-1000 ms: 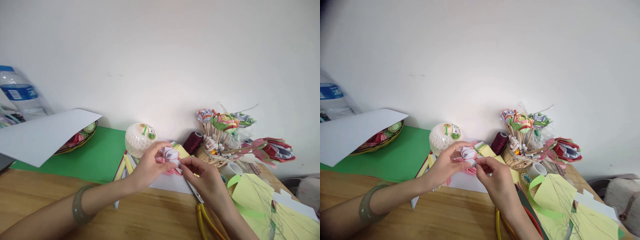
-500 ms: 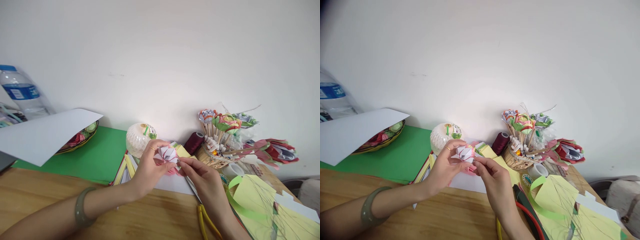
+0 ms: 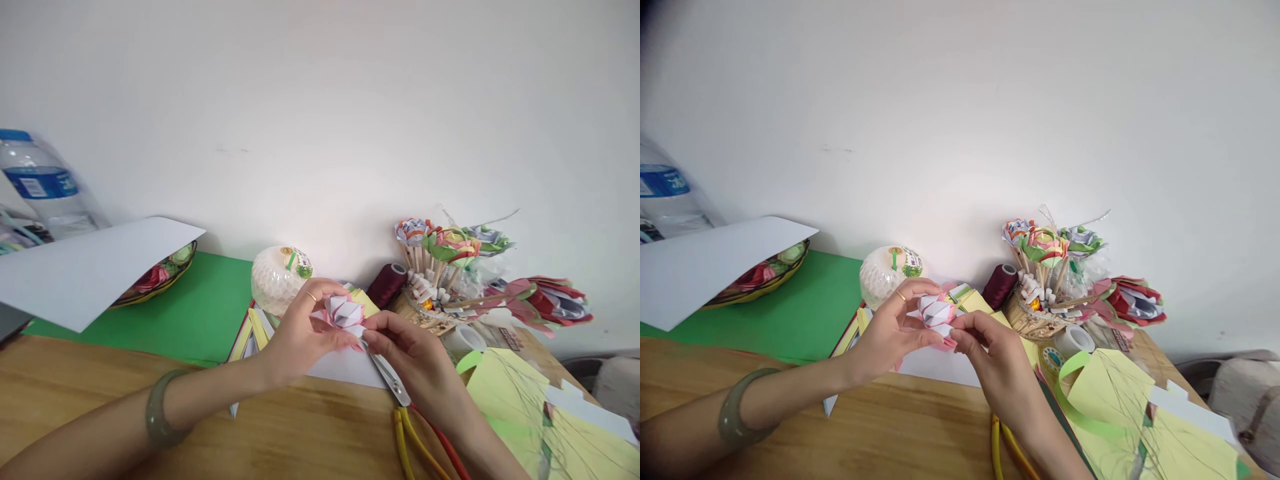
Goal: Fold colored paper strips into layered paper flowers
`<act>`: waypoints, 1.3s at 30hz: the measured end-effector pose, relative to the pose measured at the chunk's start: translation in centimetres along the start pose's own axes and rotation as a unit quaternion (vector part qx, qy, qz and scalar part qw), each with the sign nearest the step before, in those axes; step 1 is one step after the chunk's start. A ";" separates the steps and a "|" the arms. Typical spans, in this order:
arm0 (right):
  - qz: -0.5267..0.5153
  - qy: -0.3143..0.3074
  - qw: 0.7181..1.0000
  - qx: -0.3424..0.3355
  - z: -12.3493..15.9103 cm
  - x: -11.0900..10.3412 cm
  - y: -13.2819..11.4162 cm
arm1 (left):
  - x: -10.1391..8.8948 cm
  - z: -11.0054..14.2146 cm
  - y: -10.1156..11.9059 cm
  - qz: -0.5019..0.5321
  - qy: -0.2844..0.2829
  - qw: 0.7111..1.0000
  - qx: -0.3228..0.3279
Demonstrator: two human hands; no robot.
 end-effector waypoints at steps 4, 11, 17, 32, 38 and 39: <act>-0.028 -0.026 0.999 0.001 0.1 0.2 -0.4 | 0.1 -0.4 0.2 0.004 -0.025 1.000 -0.005; -0.098 -0.033 0.994 0.043 0.0 0.5 0.5 | 0.3 -0.5 0.4 0.020 -0.051 0.999 0.005; -0.086 -0.007 0.994 0.061 0.1 0.0 1.1 | 0.4 -0.6 0.5 -0.007 -0.055 0.998 0.018; -0.115 0.030 0.990 0.076 0.3 0.1 1.8 | 0.6 -0.7 0.2 0.026 -0.071 0.997 -0.025; -0.107 -0.002 0.992 0.066 0.2 0.2 1.2 | 0.6 -0.8 -0.7 0.047 -0.072 0.992 -0.087; -0.111 0.006 0.991 0.077 0.2 0.2 1.4 | 0.6 -0.8 -0.5 0.050 -0.073 0.993 -0.082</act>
Point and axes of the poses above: each hand's wrist, its own z-axis away from the middle knuckle, its own x-axis out of the palm, y = z × x, the point moved 10 cm from there along -z, towards the middle knuckle, and after that the axes turned 8 degrees about -x, right-handed, at the moved point
